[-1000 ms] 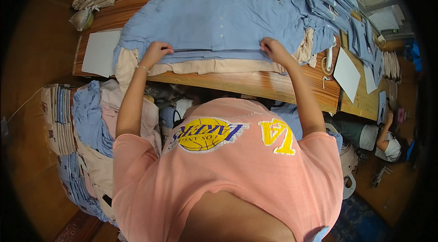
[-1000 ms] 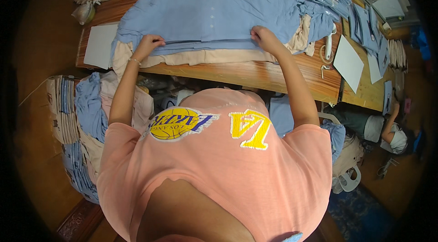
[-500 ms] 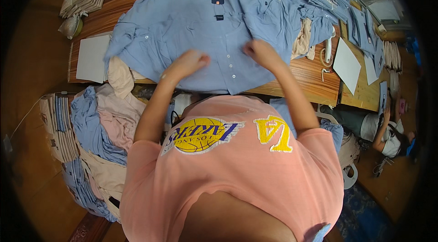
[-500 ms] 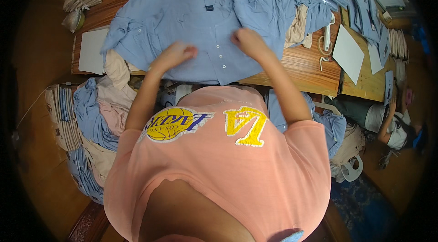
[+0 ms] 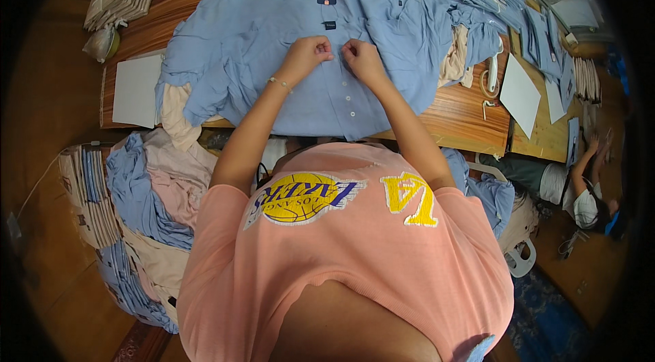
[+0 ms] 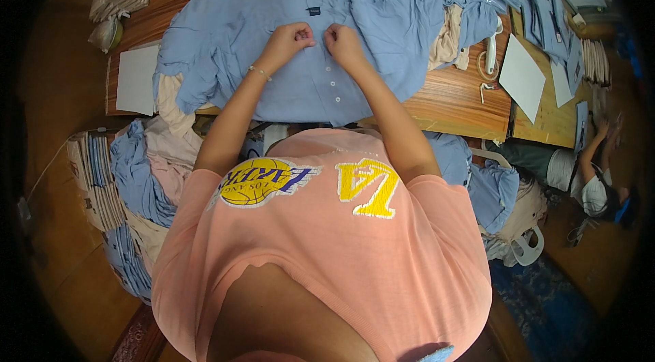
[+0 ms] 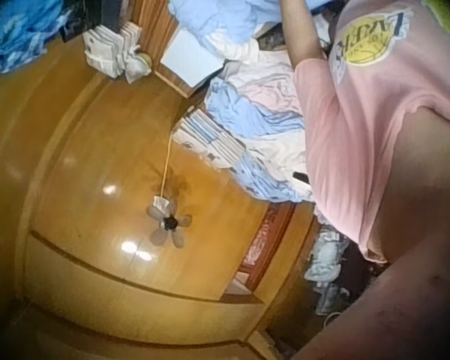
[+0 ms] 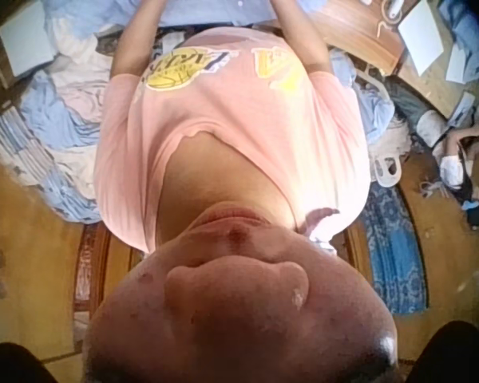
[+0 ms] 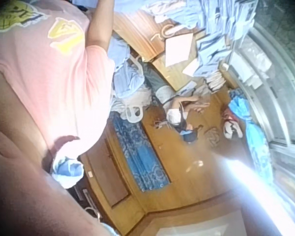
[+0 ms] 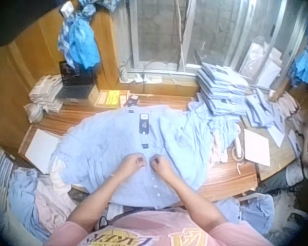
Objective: The person picks up several light blue button-down shirts from a stack on a wooden table, buttons the top buttons, and then places each shirt onto a chair.
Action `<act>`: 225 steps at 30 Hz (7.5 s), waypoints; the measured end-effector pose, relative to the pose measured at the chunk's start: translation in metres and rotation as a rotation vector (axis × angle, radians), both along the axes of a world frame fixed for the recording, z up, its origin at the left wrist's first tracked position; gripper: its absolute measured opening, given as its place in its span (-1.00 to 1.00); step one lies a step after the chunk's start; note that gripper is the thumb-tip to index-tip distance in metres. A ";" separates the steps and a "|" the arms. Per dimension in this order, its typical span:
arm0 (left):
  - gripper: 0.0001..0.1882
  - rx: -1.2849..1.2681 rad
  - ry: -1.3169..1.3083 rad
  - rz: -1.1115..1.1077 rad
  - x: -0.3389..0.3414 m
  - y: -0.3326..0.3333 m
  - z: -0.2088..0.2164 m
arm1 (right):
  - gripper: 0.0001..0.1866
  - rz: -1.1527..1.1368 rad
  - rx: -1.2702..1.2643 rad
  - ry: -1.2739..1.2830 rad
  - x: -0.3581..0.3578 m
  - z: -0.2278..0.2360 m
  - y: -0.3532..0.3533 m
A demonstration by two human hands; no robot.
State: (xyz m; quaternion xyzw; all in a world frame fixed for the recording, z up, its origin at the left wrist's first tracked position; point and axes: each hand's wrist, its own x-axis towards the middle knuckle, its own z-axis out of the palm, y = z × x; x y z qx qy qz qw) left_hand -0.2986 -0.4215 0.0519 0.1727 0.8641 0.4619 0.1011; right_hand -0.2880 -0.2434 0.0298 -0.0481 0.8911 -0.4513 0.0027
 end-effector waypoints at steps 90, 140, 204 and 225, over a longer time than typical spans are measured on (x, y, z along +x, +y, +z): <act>-0.82 0.100 0.117 0.002 0.073 -0.002 0.126 | -0.87 0.351 -0.267 0.103 0.056 0.137 0.021; -0.79 0.020 0.138 0.058 0.084 -0.029 0.142 | -0.91 0.323 -0.225 0.215 0.060 0.123 0.028; -0.69 -0.139 0.141 0.599 0.065 -0.167 0.039 | -0.81 -0.344 -0.259 -0.066 -0.009 0.050 0.198; -0.66 0.672 -0.017 0.760 0.062 -0.155 0.055 | -0.80 -0.525 -1.338 0.298 0.144 0.109 0.256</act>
